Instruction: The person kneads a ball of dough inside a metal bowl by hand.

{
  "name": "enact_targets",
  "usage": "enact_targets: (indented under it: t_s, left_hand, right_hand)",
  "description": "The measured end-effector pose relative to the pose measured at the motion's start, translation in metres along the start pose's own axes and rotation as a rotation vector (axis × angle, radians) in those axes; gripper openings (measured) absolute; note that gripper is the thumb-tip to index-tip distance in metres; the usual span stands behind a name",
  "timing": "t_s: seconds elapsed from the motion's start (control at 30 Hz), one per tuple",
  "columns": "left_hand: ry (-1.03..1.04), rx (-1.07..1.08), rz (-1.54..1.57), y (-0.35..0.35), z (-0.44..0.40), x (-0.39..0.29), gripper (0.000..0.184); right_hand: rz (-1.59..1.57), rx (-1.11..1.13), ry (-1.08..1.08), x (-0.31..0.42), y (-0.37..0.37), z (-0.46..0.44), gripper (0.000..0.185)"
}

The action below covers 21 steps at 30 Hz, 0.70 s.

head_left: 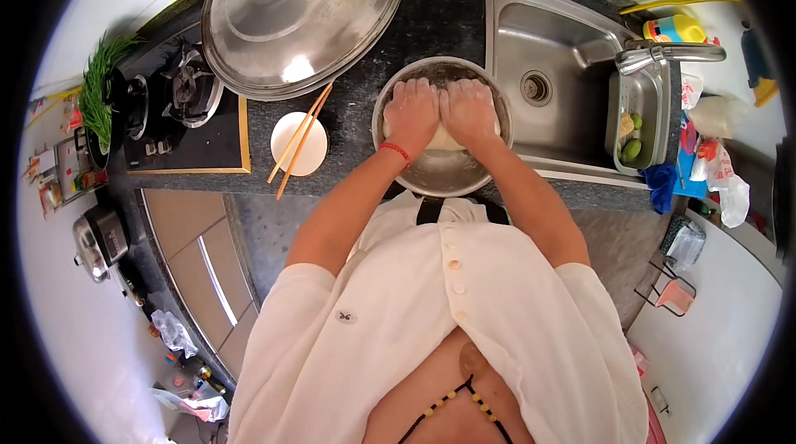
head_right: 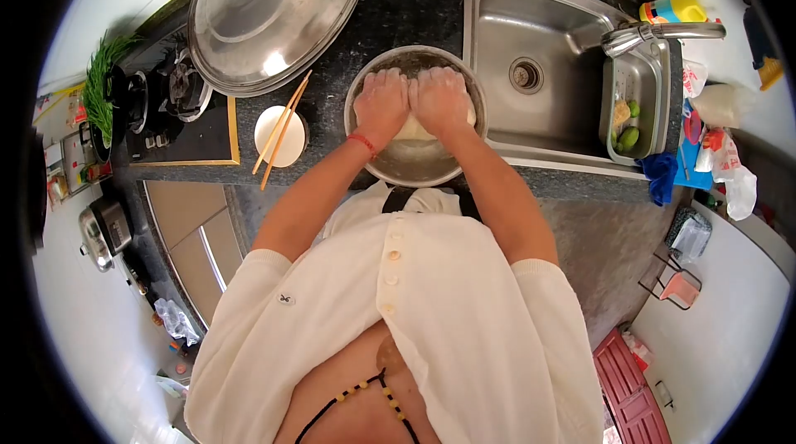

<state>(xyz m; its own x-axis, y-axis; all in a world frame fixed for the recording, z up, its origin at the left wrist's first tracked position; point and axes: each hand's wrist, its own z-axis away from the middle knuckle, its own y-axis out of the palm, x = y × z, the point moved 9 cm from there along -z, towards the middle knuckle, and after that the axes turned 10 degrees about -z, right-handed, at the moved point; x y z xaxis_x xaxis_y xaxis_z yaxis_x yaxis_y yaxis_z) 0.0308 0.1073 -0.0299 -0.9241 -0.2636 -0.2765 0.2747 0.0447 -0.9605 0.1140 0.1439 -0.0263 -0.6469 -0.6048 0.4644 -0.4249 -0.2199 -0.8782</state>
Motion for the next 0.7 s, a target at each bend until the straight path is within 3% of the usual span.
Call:
enact_targets:
  t_s: [0.07,0.17,0.3,0.4,0.5,0.6,0.7]
  left_hand:
    - [0.117,0.127,-0.1,-0.009,0.007,-0.009,0.021]
    - [0.168,0.009,0.09,-0.022,0.024,-0.009,0.021]
    - [0.103,0.024,0.082,-0.014,0.04,-0.011,0.021]
    - [0.139,-0.194,-0.038,-0.014,0.045,-0.014,0.028]
    - [-0.046,0.169,0.061,0.025,0.035,0.0,0.025]
    - [-0.125,0.163,0.103,0.033,0.021,0.01,0.027]
    - [-0.056,0.24,0.057,0.043,0.007,0.011,0.024]
  right_hand:
    - [-0.053,0.022,-0.063,0.01,-0.009,0.013,0.017]
    - [-0.178,-0.047,-0.173,0.026,-0.029,0.04,0.016]
    - [-0.297,-0.057,0.033,0.019,-0.03,0.052,0.022]
    - [-0.153,-0.228,0.071,0.017,-0.026,0.048,0.025]
    - [-0.208,-0.112,0.109,0.006,-0.008,0.037,0.027]
    - [-0.151,0.104,0.191,-0.009,0.018,0.02,0.028]
    - [-0.133,0.122,0.169,-0.013,0.024,0.004,0.032]
